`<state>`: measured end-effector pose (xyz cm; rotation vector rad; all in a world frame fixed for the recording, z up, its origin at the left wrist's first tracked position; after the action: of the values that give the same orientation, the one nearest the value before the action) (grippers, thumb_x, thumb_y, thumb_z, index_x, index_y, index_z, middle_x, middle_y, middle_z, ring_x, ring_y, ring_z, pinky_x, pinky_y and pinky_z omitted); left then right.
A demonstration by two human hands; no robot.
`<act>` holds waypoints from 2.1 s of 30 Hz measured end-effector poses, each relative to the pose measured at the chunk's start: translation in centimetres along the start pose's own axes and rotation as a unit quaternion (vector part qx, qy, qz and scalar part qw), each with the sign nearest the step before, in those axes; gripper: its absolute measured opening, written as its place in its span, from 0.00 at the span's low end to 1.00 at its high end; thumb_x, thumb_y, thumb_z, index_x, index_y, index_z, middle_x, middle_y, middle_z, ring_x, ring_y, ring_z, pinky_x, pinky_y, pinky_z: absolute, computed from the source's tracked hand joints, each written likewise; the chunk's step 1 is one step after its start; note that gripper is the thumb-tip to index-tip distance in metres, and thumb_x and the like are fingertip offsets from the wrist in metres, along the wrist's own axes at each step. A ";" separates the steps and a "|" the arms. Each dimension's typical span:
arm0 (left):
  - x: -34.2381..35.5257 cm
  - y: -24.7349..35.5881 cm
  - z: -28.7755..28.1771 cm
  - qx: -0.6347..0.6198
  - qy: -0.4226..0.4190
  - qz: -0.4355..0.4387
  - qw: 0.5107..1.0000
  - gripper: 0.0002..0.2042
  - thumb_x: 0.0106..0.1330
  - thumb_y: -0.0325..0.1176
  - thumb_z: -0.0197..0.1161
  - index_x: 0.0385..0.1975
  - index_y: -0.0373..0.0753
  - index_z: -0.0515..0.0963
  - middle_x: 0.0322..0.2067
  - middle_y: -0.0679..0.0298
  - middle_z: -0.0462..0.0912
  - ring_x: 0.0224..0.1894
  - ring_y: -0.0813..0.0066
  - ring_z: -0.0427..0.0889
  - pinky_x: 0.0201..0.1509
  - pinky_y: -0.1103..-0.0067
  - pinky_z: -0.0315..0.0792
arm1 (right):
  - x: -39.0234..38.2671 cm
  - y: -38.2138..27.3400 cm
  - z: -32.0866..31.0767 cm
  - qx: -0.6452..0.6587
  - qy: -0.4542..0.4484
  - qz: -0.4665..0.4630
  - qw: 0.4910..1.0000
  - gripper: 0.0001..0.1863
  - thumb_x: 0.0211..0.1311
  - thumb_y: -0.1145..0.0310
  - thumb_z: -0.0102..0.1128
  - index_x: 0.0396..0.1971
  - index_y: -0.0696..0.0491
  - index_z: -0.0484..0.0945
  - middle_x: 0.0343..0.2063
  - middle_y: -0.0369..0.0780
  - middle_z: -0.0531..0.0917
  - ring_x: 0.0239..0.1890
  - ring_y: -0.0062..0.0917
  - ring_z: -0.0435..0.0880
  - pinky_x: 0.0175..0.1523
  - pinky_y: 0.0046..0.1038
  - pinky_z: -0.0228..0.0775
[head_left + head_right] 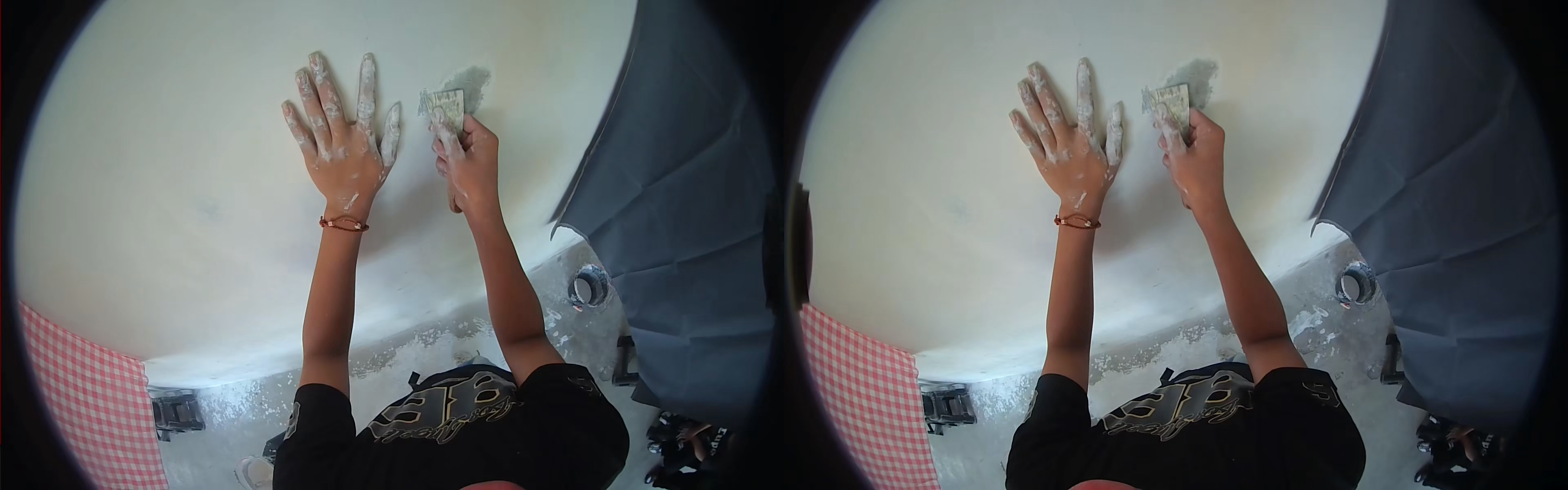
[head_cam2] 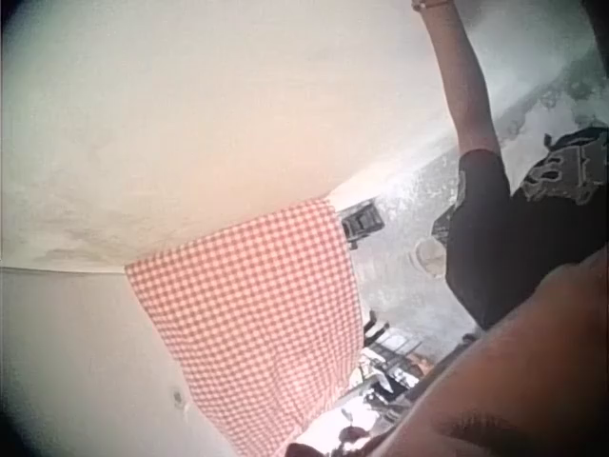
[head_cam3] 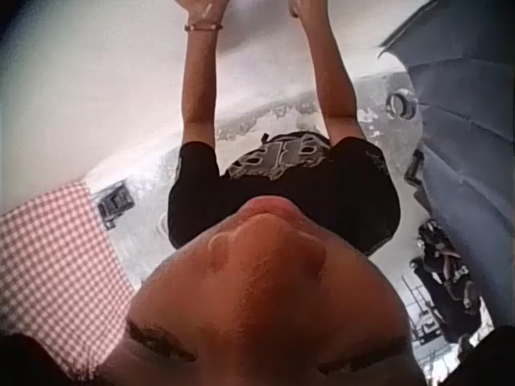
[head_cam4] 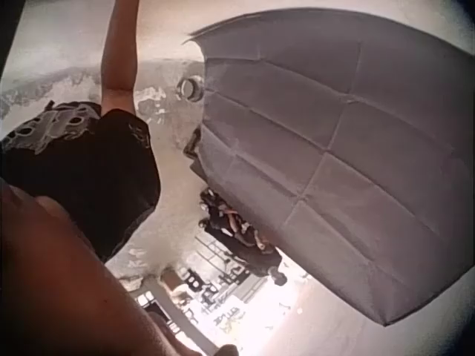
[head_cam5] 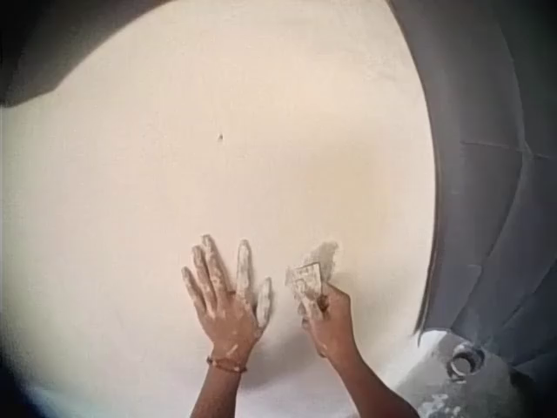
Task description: Scraping and patching a crack in a wall using a putty knife.
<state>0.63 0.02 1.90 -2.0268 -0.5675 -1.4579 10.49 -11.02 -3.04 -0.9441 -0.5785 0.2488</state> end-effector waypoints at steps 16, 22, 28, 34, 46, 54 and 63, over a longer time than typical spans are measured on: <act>0.4 0.7 0.5 -0.013 0.010 -0.015 1.000 0.30 0.72 0.57 0.54 0.74 0.62 0.65 0.76 0.49 0.58 0.77 0.49 0.57 0.79 0.52 0.47 | 1.2 -0.9 -0.1 -0.018 -0.009 -0.008 1.000 0.08 0.74 0.69 0.61 0.36 0.57 0.80 0.20 0.28 0.73 0.19 0.07 0.63 0.21 0.15 0.51; 0.6 0.6 0.5 -0.011 0.018 -0.014 1.000 0.30 0.72 0.55 0.55 0.74 0.60 0.66 0.76 0.47 0.56 0.78 0.47 0.55 0.79 0.52 0.46 | 1.2 -0.1 -0.6 -0.028 -0.007 -0.014 0.999 0.09 0.73 0.68 0.63 0.33 0.57 0.80 0.20 0.31 0.76 0.18 0.09 0.69 0.21 0.17 0.59; 0.5 0.5 0.8 -0.010 0.021 -0.018 1.000 0.30 0.71 0.56 0.55 0.74 0.63 0.65 0.76 0.48 0.58 0.77 0.48 0.57 0.79 0.51 0.47 | 1.9 -0.9 0.3 -0.032 -0.010 -0.040 0.999 0.09 0.73 0.68 0.63 0.34 0.58 0.79 0.20 0.30 0.74 0.19 0.09 0.65 0.21 0.17 0.55; 0.6 0.6 0.5 -0.017 0.012 -0.006 1.000 0.31 0.72 0.55 0.56 0.74 0.58 0.65 0.76 0.46 0.55 0.78 0.44 0.54 0.80 0.52 0.45 | 1.5 -1.3 0.2 -0.040 -0.002 -0.023 0.999 0.11 0.73 0.65 0.63 0.34 0.57 0.78 0.21 0.29 0.74 0.20 0.08 0.64 0.22 0.16 0.52; 0.6 0.6 0.7 -0.013 0.012 -0.006 1.000 0.31 0.72 0.55 0.55 0.74 0.58 0.65 0.76 0.45 0.54 0.78 0.45 0.53 0.80 0.52 0.44 | 1.8 -0.6 -0.1 -0.026 -0.004 -0.026 0.999 0.09 0.72 0.68 0.63 0.34 0.57 0.79 0.20 0.30 0.75 0.18 0.09 0.67 0.21 0.17 0.56; 0.5 0.3 0.8 -0.002 0.017 -0.019 1.000 0.30 0.72 0.57 0.54 0.74 0.63 0.65 0.76 0.49 0.58 0.77 0.49 0.57 0.79 0.51 0.48 | 1.1 -1.3 -1.0 -0.055 0.001 -0.081 0.995 0.10 0.73 0.67 0.63 0.35 0.59 0.80 0.21 0.31 0.75 0.20 0.09 0.67 0.25 0.18 0.59; 0.4 0.5 1.2 -0.001 0.014 -0.024 1.000 0.30 0.71 0.57 0.55 0.74 0.63 0.66 0.76 0.48 0.58 0.77 0.48 0.58 0.79 0.50 0.48 | -0.4 -2.2 -1.5 -0.046 -0.006 -0.146 0.988 0.14 0.78 0.66 0.54 0.37 0.62 0.77 0.34 0.37 0.76 0.21 0.13 0.72 0.24 0.18 0.62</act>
<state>1.89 0.44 1.90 -2.0041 -0.6067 -1.5123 10.90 -13.57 -2.05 -0.9339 -0.7353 -0.0357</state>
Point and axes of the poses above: each hand's wrist, its own x-axis towards the middle knuckle, its own z-axis out of the palm, y = z × x, the point moved 2 cm from there along x, towards the middle knuckle
